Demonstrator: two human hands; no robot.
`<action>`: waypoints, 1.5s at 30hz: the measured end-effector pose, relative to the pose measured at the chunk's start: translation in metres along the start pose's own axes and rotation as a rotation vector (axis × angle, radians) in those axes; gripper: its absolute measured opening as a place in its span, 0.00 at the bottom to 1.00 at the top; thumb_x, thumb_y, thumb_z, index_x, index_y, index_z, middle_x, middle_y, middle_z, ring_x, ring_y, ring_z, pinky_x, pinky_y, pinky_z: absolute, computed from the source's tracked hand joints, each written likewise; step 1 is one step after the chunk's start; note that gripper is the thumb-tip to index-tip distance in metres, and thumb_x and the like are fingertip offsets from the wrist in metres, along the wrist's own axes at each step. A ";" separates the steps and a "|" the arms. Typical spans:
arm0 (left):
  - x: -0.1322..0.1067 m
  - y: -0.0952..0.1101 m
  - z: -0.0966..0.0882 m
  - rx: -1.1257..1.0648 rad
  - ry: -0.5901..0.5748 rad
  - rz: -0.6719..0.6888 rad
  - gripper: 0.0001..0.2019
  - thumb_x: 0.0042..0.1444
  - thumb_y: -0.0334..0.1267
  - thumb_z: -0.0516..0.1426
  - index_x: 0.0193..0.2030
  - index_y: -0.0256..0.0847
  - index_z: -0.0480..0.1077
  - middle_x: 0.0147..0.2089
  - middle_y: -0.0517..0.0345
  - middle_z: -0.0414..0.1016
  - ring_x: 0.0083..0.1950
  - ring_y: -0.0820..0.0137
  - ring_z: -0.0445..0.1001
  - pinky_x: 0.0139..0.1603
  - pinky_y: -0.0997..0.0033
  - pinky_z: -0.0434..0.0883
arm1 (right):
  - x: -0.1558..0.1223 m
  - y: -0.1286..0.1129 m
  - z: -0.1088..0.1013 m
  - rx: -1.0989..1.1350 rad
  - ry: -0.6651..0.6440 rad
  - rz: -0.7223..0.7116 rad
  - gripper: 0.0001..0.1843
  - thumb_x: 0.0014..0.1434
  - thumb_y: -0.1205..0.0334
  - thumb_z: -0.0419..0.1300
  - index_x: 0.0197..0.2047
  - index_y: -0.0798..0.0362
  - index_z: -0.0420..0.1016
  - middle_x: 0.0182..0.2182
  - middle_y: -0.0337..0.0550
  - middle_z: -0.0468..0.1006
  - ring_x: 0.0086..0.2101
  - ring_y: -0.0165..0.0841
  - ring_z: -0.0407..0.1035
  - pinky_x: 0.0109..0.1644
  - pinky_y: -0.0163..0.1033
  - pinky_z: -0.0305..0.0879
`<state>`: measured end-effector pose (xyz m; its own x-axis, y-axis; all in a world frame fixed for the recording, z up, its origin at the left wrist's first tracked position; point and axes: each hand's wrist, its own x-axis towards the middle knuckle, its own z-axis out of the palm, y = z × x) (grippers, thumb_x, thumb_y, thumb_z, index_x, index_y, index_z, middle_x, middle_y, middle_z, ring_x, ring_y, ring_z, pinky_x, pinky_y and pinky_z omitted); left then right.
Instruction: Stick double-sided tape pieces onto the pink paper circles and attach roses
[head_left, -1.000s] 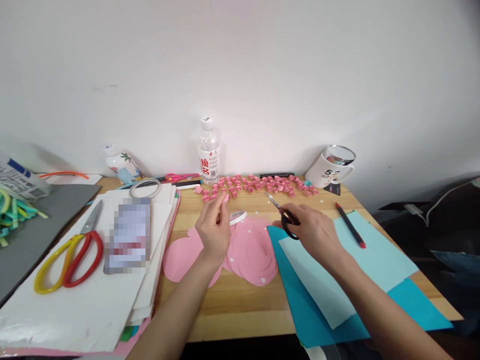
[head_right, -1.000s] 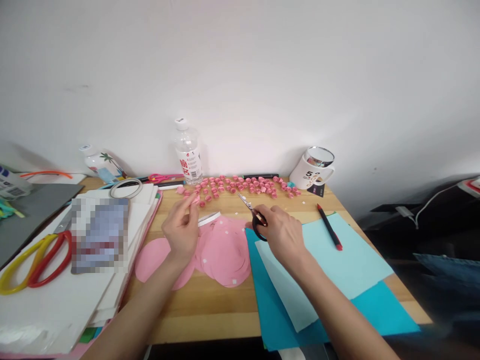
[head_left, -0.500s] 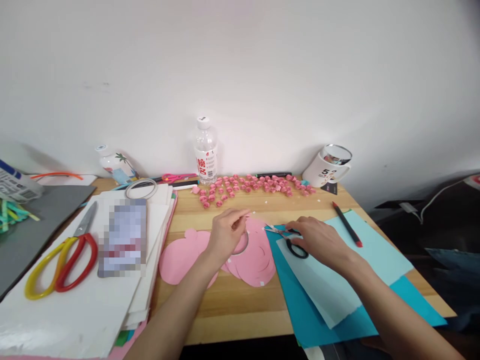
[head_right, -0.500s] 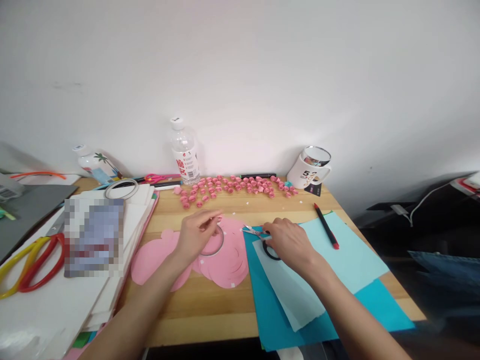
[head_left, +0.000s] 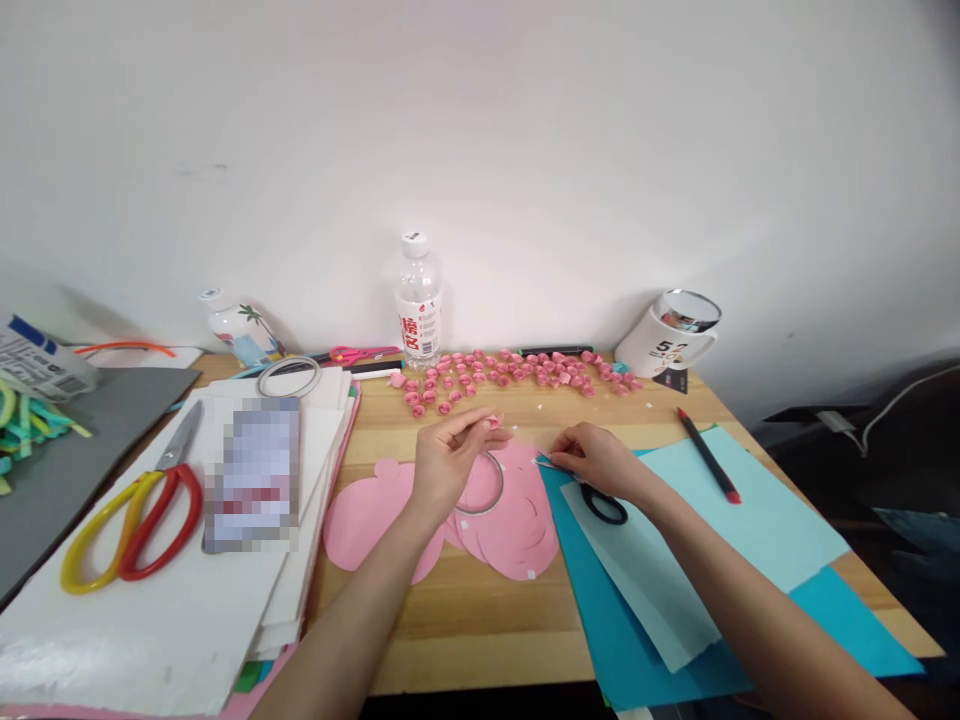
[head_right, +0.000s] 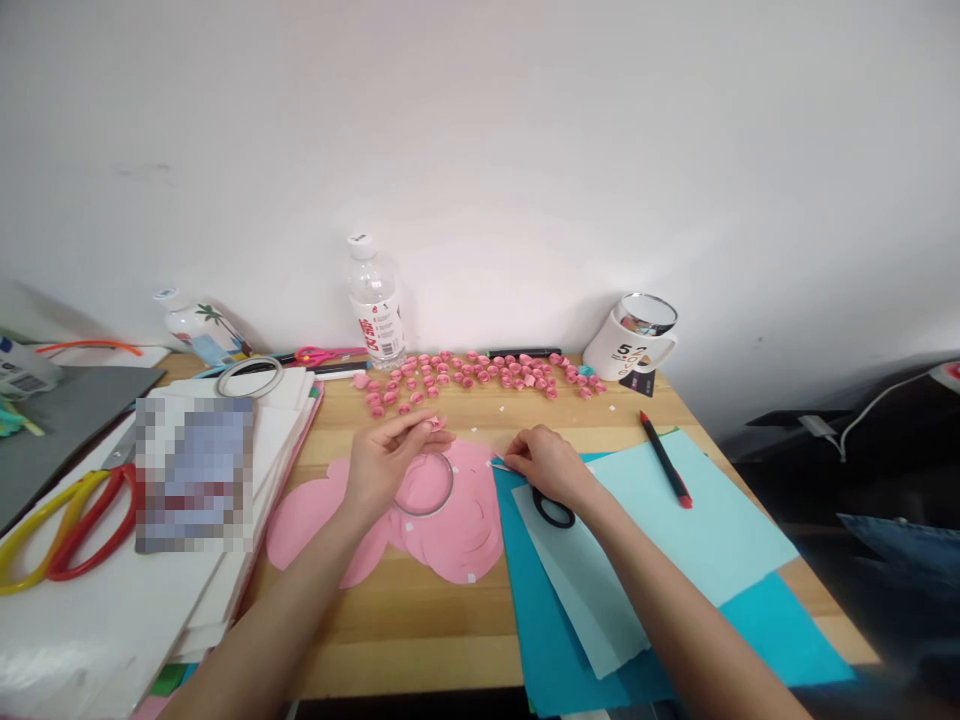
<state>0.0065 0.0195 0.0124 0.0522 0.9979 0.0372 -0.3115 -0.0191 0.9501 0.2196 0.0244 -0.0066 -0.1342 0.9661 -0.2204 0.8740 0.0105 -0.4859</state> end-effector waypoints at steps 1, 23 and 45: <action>0.000 0.000 0.000 -0.006 0.004 0.000 0.14 0.45 0.42 0.64 0.37 0.35 0.77 0.33 0.52 0.80 0.32 0.62 0.80 0.38 0.60 0.79 | 0.000 0.000 0.000 0.009 0.005 0.002 0.08 0.51 0.61 0.57 0.27 0.54 0.74 0.21 0.40 0.74 0.24 0.31 0.67 0.27 0.33 0.57; 0.004 -0.011 -0.005 0.097 -0.041 0.068 0.11 0.46 0.40 0.64 0.37 0.39 0.78 0.40 0.52 0.78 0.36 0.64 0.79 0.41 0.59 0.78 | -0.006 0.001 0.009 -0.126 0.088 0.008 0.11 0.58 0.62 0.50 0.27 0.53 0.67 0.31 0.44 0.73 0.31 0.33 0.68 0.31 0.34 0.56; 0.006 -0.010 -0.007 -0.033 -0.037 -0.240 0.13 0.39 0.38 0.67 0.34 0.38 0.79 0.38 0.49 0.81 0.42 0.61 0.77 0.50 0.58 0.70 | 0.003 -0.062 -0.017 0.616 -0.125 -0.273 0.11 0.54 0.56 0.57 0.29 0.55 0.69 0.33 0.40 0.68 0.32 0.29 0.66 0.37 0.37 0.71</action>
<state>0.0030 0.0263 0.0005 0.1627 0.9707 -0.1766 -0.3172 0.2210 0.9223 0.1727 0.0311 0.0378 -0.3972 0.9123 -0.1000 0.3806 0.0646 -0.9225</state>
